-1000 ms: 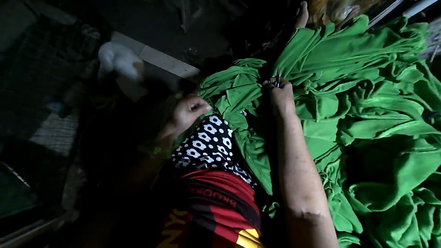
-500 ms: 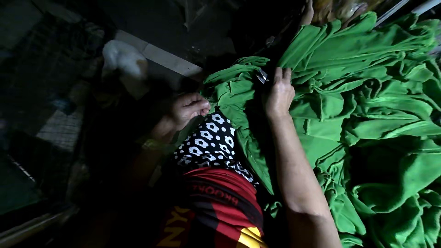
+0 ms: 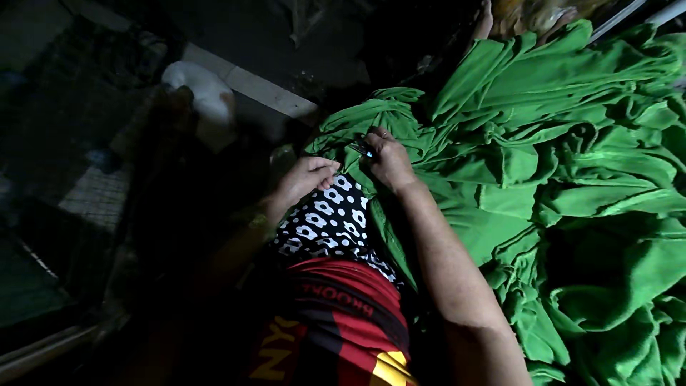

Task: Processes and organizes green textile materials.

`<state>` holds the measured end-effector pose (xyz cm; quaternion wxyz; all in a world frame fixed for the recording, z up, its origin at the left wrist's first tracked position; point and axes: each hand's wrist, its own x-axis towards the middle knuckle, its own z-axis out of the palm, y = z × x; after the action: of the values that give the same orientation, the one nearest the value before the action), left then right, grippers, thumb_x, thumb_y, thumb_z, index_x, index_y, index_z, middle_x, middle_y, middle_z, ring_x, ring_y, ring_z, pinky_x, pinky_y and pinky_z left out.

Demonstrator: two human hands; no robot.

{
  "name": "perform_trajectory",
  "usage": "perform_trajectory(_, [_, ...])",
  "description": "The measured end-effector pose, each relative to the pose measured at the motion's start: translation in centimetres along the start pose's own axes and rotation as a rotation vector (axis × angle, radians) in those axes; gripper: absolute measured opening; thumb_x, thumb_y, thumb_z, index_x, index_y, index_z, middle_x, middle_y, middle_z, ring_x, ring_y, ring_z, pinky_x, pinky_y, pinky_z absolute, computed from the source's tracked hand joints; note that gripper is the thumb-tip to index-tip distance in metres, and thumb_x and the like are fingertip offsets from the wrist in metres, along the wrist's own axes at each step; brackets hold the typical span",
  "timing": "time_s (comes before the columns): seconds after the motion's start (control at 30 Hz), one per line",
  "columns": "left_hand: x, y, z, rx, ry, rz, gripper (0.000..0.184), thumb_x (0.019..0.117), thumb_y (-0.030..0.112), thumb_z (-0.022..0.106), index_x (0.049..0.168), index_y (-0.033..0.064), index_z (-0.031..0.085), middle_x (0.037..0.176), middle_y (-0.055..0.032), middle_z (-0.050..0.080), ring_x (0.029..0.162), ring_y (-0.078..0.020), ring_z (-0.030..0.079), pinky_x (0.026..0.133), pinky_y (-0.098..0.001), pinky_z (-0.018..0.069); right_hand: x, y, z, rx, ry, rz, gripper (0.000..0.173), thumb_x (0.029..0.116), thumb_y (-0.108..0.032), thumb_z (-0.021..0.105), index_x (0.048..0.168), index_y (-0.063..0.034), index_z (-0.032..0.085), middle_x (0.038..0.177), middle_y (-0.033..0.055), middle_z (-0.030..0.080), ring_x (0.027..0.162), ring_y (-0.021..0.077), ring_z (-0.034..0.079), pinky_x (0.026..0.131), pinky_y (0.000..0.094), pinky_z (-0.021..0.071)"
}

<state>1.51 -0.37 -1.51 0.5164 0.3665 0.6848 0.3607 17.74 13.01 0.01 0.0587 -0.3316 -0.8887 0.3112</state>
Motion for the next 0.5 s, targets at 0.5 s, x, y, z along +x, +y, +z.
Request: perform_trajectory(0.5, [0.2,-0.5,-0.5,0.123,0.032,0.114,0.016,0.1013,0.015,0.063,0.102,0.0017,0.072,0.085,0.0000,0.064,0.072,-0.0027,0.054,0.070,-0.0217,0.0468,-1.0,-0.5,-0.3,0.030,-0.216,-0.009,0.029,0.0932,-0.011,0.068,0.119,0.0010,0.065,0.118,0.0240,0.064,0.105,0.0410,0.065,0.088,0.0623,0.0508])
